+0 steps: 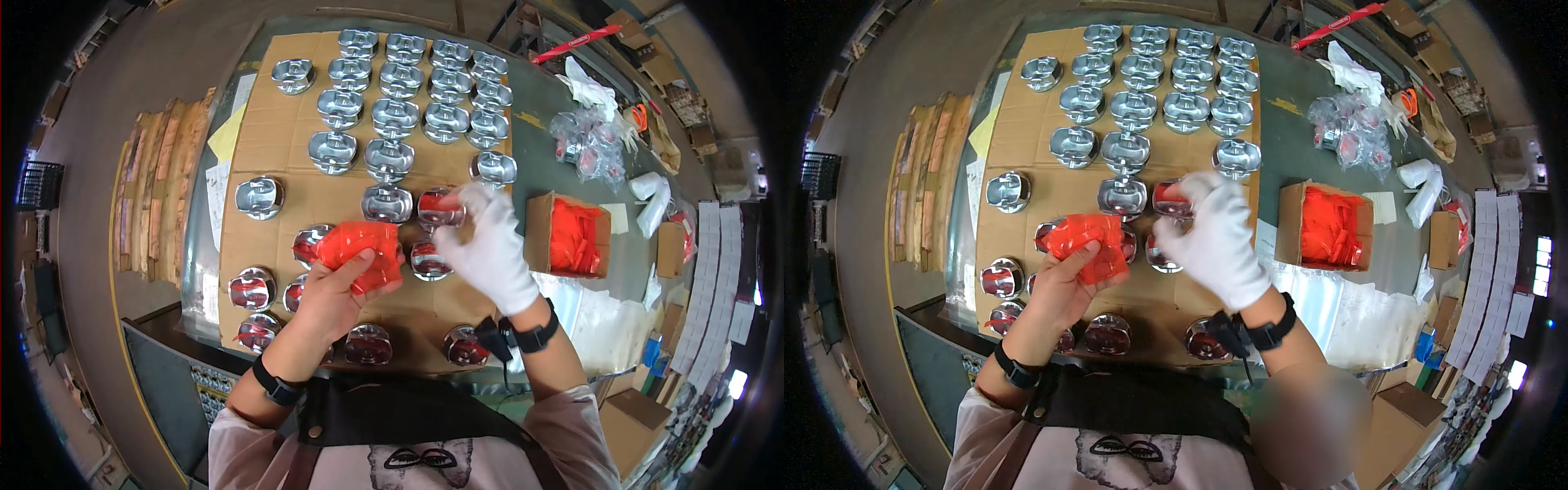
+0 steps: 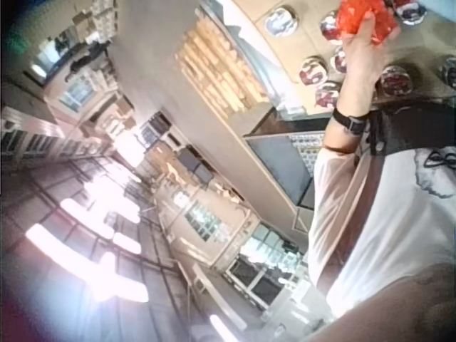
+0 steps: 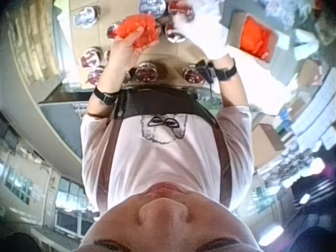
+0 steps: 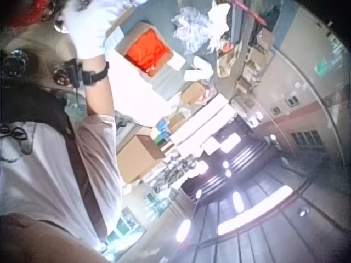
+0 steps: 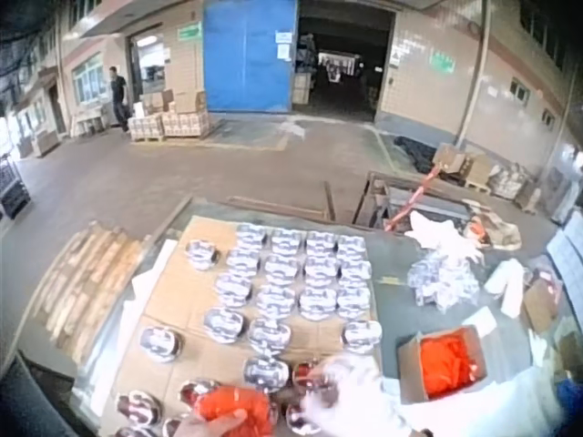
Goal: The person places red plastic liners into small metal containers, then wraps each container in clear plastic film. The person handles the containers one at a time, repeating the process across a batch arranged on a table.
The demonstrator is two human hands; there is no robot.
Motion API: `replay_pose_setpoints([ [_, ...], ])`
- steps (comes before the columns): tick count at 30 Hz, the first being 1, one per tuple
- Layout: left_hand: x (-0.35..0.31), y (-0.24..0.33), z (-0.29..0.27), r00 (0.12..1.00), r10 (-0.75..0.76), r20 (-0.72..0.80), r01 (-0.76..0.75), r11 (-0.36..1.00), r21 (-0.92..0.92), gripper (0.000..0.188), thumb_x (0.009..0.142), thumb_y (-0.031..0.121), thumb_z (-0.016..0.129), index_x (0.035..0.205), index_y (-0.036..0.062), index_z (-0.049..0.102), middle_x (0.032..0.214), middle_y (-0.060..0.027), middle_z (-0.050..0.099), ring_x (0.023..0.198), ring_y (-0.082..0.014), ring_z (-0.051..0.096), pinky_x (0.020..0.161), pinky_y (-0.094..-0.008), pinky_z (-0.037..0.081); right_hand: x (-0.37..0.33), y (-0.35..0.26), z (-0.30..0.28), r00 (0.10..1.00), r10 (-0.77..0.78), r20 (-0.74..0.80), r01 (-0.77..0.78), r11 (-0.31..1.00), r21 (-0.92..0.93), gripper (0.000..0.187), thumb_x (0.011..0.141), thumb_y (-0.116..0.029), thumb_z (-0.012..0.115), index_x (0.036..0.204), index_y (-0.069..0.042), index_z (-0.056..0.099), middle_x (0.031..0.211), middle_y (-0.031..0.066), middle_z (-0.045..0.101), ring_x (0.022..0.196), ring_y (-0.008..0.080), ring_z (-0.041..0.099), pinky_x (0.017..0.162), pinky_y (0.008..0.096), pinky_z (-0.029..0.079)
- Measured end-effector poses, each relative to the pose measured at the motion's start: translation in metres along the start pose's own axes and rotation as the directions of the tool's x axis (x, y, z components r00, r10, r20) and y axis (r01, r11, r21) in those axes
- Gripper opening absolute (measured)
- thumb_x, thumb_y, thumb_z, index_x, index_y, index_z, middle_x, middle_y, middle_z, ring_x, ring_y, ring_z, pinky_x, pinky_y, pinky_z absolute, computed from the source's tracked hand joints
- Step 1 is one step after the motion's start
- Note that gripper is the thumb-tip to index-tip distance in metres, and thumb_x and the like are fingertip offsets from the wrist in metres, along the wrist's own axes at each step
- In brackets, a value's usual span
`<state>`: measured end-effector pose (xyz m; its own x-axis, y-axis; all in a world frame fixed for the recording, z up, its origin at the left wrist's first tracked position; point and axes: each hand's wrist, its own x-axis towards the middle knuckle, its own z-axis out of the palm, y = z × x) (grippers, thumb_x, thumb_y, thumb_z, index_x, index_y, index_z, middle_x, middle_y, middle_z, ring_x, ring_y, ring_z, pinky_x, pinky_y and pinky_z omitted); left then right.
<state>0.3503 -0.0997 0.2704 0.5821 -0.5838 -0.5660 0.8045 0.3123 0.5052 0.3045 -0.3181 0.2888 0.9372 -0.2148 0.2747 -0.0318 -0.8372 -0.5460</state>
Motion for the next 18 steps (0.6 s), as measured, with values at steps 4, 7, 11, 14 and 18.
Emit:
replay_pose_setpoints([
  [4, 0.004, -0.005, -0.002, 0.994, 0.078, -0.071, -0.079, 0.997, -0.011, 0.033, 0.088, 0.004, 0.066, 0.118, 0.0082, 0.054, 0.113, -0.0078, 0.062, 0.102, -0.0234, 0.063, 0.082, -0.0391, 0.057, -0.008, -0.045, 0.010, 0.812, 0.271, 0.516, -0.477, 0.818, 0.321, 0.031, 0.073, -0.022, 0.076, 0.092, -0.002, 0.061, 0.080, 0.0108, 0.066, 0.071, 0.0183, 0.065, 0.066, 0.0313, 0.051],
  [7, 0.002, 0.001, -0.005, 0.984, 0.142, -0.103, -0.148, 0.988, -0.047, 0.032, 0.086, 0.001, 0.069, 0.113, 0.0094, 0.055, 0.106, -0.0046, 0.062, 0.097, -0.0201, 0.063, 0.081, -0.0364, 0.056, 0.002, -0.040, 0.015, 0.798, 0.281, 0.533, -0.519, 0.769, 0.373, 0.019, 0.078, -0.014, 0.071, 0.089, -0.001, 0.063, 0.076, 0.0103, 0.065, 0.070, 0.0184, 0.065, 0.065, 0.0308, 0.051],
  [11, 0.004, 0.003, -0.017, 0.964, 0.230, -0.133, -0.235, 0.972, -0.023, 0.033, 0.085, 0.001, 0.070, 0.112, 0.0109, 0.054, 0.104, -0.0032, 0.061, 0.098, -0.0178, 0.062, 0.079, -0.0341, 0.056, 0.010, -0.046, 0.026, 0.777, 0.195, 0.598, -0.538, 0.699, 0.471, 0.020, 0.078, -0.014, 0.069, 0.093, -0.001, 0.064, 0.076, 0.0111, 0.066, 0.071, 0.0196, 0.065, 0.067, 0.0314, 0.051],
  [14, 0.000, 0.007, -0.012, 0.953, 0.229, -0.201, -0.238, 0.971, -0.024, 0.032, 0.084, 0.004, 0.071, 0.111, 0.0104, 0.055, 0.103, -0.0030, 0.062, 0.096, -0.0168, 0.063, 0.077, -0.0329, 0.056, 0.011, -0.059, 0.031, 0.842, 0.148, 0.519, -0.408, 0.804, 0.433, 0.021, 0.078, -0.015, 0.070, 0.092, -0.001, 0.066, 0.080, 0.0128, 0.067, 0.075, 0.0243, 0.066, 0.071, 0.0331, 0.052],
  [18, -0.015, 0.025, -0.023, 0.925, 0.226, -0.305, -0.220, 0.974, 0.056, 0.029, 0.084, 0.008, 0.073, 0.109, 0.0095, 0.058, 0.099, -0.0030, 0.064, 0.089, -0.0158, 0.065, 0.072, -0.0305, 0.057, 0.026, -0.029, 0.029, 0.934, 0.195, 0.299, -0.314, 0.847, 0.429, 0.018, 0.078, -0.016, 0.071, 0.089, -0.003, 0.069, 0.088, 0.0124, 0.067, 0.080, 0.0271, 0.066, 0.073, 0.0352, 0.052],
])
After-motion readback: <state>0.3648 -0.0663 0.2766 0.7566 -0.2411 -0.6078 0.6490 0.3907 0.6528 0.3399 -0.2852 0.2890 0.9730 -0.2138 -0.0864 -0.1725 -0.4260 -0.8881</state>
